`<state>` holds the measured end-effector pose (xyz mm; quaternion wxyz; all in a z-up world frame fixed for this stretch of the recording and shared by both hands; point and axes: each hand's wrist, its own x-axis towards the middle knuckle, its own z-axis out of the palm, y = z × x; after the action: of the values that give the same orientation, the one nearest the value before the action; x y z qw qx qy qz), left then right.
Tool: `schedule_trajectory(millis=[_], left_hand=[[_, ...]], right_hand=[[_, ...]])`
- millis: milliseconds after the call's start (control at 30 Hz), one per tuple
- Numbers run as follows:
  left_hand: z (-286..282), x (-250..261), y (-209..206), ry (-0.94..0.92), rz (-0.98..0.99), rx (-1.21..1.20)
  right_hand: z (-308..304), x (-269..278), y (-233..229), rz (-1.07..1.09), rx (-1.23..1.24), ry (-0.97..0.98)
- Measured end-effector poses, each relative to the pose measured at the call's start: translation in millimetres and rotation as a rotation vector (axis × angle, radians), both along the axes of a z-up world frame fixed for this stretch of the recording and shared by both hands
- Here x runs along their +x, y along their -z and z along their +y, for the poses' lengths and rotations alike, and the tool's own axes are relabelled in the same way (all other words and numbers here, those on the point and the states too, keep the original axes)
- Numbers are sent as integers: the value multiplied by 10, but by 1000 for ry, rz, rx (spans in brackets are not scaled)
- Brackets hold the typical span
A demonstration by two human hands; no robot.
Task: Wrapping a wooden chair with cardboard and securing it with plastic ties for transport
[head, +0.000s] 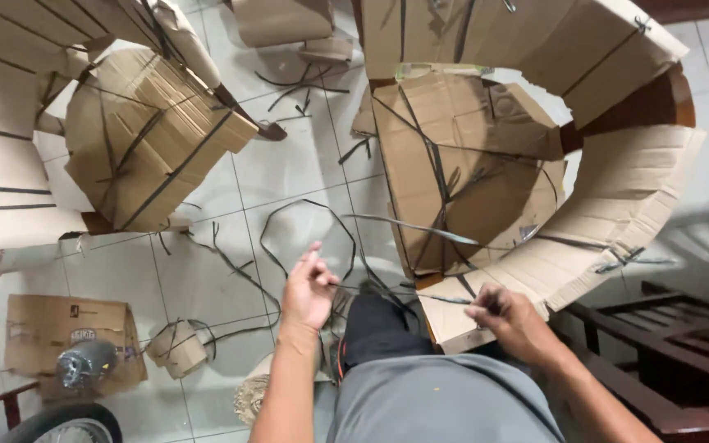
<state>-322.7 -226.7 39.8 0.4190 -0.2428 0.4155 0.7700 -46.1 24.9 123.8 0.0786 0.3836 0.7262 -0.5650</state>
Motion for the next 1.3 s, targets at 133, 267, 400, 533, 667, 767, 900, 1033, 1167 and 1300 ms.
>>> schedule_trajectory(millis=[133, 267, 400, 533, 667, 767, 900, 1033, 1167, 1300], left_hand=[[-675, -515, 417, -208, -24, -267], [-1206, -1154, 1040, -244, -48, -288], [-1315, -1893, 1077, -135, -21, -323], [-1341, -2431, 27, 143, 157, -441], [-1357, -2915, -179, 250, 222, -573], [-1269, -3089, -289, 216, 233, -531], [-1016, -3114, -495, 263, 240, -468], [-749, -3177, -455, 353, 234, -442], [-547, -3601, -461, 364, 288, -485], [-188, -4194, -331, 385, 380, -527]], right_hand=[[139, 150, 87, -5, 138, 198], [65, 164, 318, -13, 246, 419], [-66, -89, 304, 65, 397, 768], [-49, -98, 572, 322, 469, 1041], [497, 237, 662, 336, 518, 1218], [1046, 654, 918, 346, 400, 1242], [1206, 456, 1039, 541, 282, 1271], [1307, 425, 1100, 757, 136, 1321], [558, -1331, 142, 261, 618, 952], [366, -2298, -9, -250, 330, 922]])
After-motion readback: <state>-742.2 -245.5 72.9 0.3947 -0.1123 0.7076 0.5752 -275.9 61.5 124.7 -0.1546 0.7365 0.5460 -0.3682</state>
